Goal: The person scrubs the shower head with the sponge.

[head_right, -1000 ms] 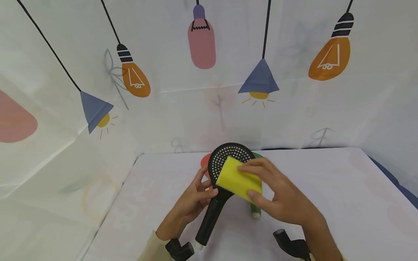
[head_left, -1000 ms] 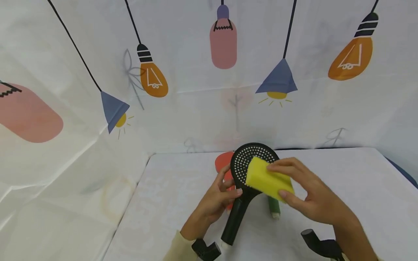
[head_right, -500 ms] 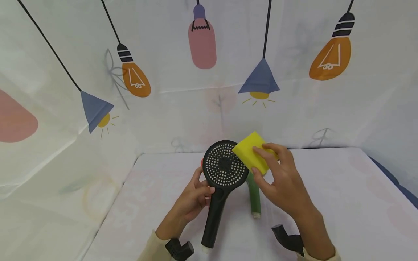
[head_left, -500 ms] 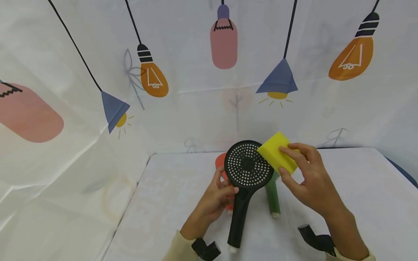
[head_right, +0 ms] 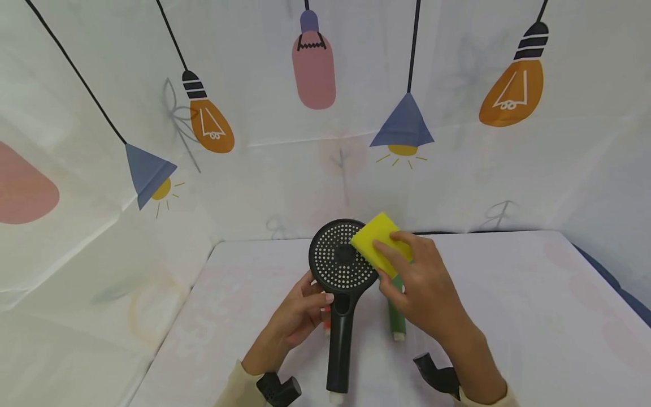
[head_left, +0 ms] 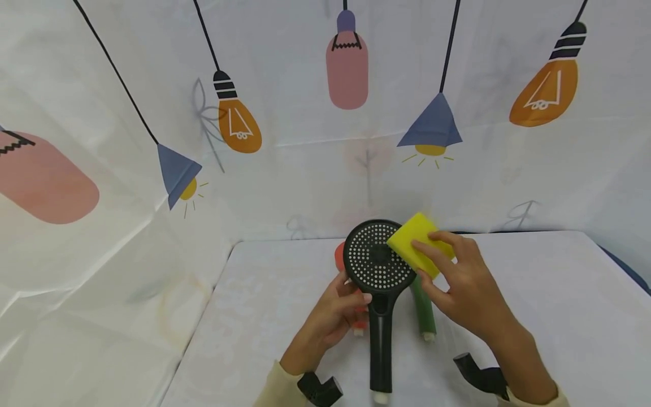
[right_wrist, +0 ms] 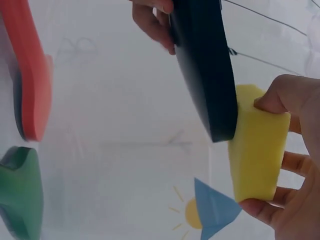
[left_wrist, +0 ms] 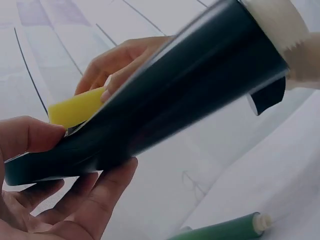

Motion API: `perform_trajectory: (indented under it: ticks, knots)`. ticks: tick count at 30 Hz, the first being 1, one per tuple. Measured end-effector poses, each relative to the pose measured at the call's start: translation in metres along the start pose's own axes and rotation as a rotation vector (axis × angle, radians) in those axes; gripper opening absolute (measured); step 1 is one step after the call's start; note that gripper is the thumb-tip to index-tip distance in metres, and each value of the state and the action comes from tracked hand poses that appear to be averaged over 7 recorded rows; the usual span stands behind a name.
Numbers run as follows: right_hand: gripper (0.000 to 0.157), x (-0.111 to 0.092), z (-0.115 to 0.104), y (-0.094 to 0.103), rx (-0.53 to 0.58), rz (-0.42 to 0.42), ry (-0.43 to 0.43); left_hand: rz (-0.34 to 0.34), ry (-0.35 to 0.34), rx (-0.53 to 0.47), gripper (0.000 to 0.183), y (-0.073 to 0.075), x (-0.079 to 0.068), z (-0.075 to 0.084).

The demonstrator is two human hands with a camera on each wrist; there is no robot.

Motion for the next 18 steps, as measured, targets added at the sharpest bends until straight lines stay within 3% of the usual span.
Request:
perform_trajectory:
  ticks: [5, 9, 12, 18]
  knots:
    - [0.043, 0.0, -0.006, -0.005, -0.015, -0.046, 0.057, -0.002, -0.009, -0.013, 0.076, 0.004, 0.0, 0.001]
    - [0.055, 0.002, -0.015, -0.011, 0.019, -0.05, 0.098, -0.005, -0.037, -0.039, 0.074, 0.007, -0.002, 0.003]
    - [0.054, 0.002, -0.022, -0.015, 0.051, -0.048, 0.109, -0.016, -0.066, -0.044, 0.073, 0.008, -0.002, 0.005]
    - [0.04, 0.002, -0.037, -0.019, 0.077, -0.064, 0.117, -0.026, -0.105, -0.043, 0.072, 0.01, -0.002, 0.009]
Point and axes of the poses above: each hand's wrist, its own x-axis towards the middle knuckle, its own y-axis out of the back of the hand, z = x × y, the point moved 2 cm from there along x, towards the middle knuckle, and after that the axes turned 6 degrees about -z, right-handed, at the moved point
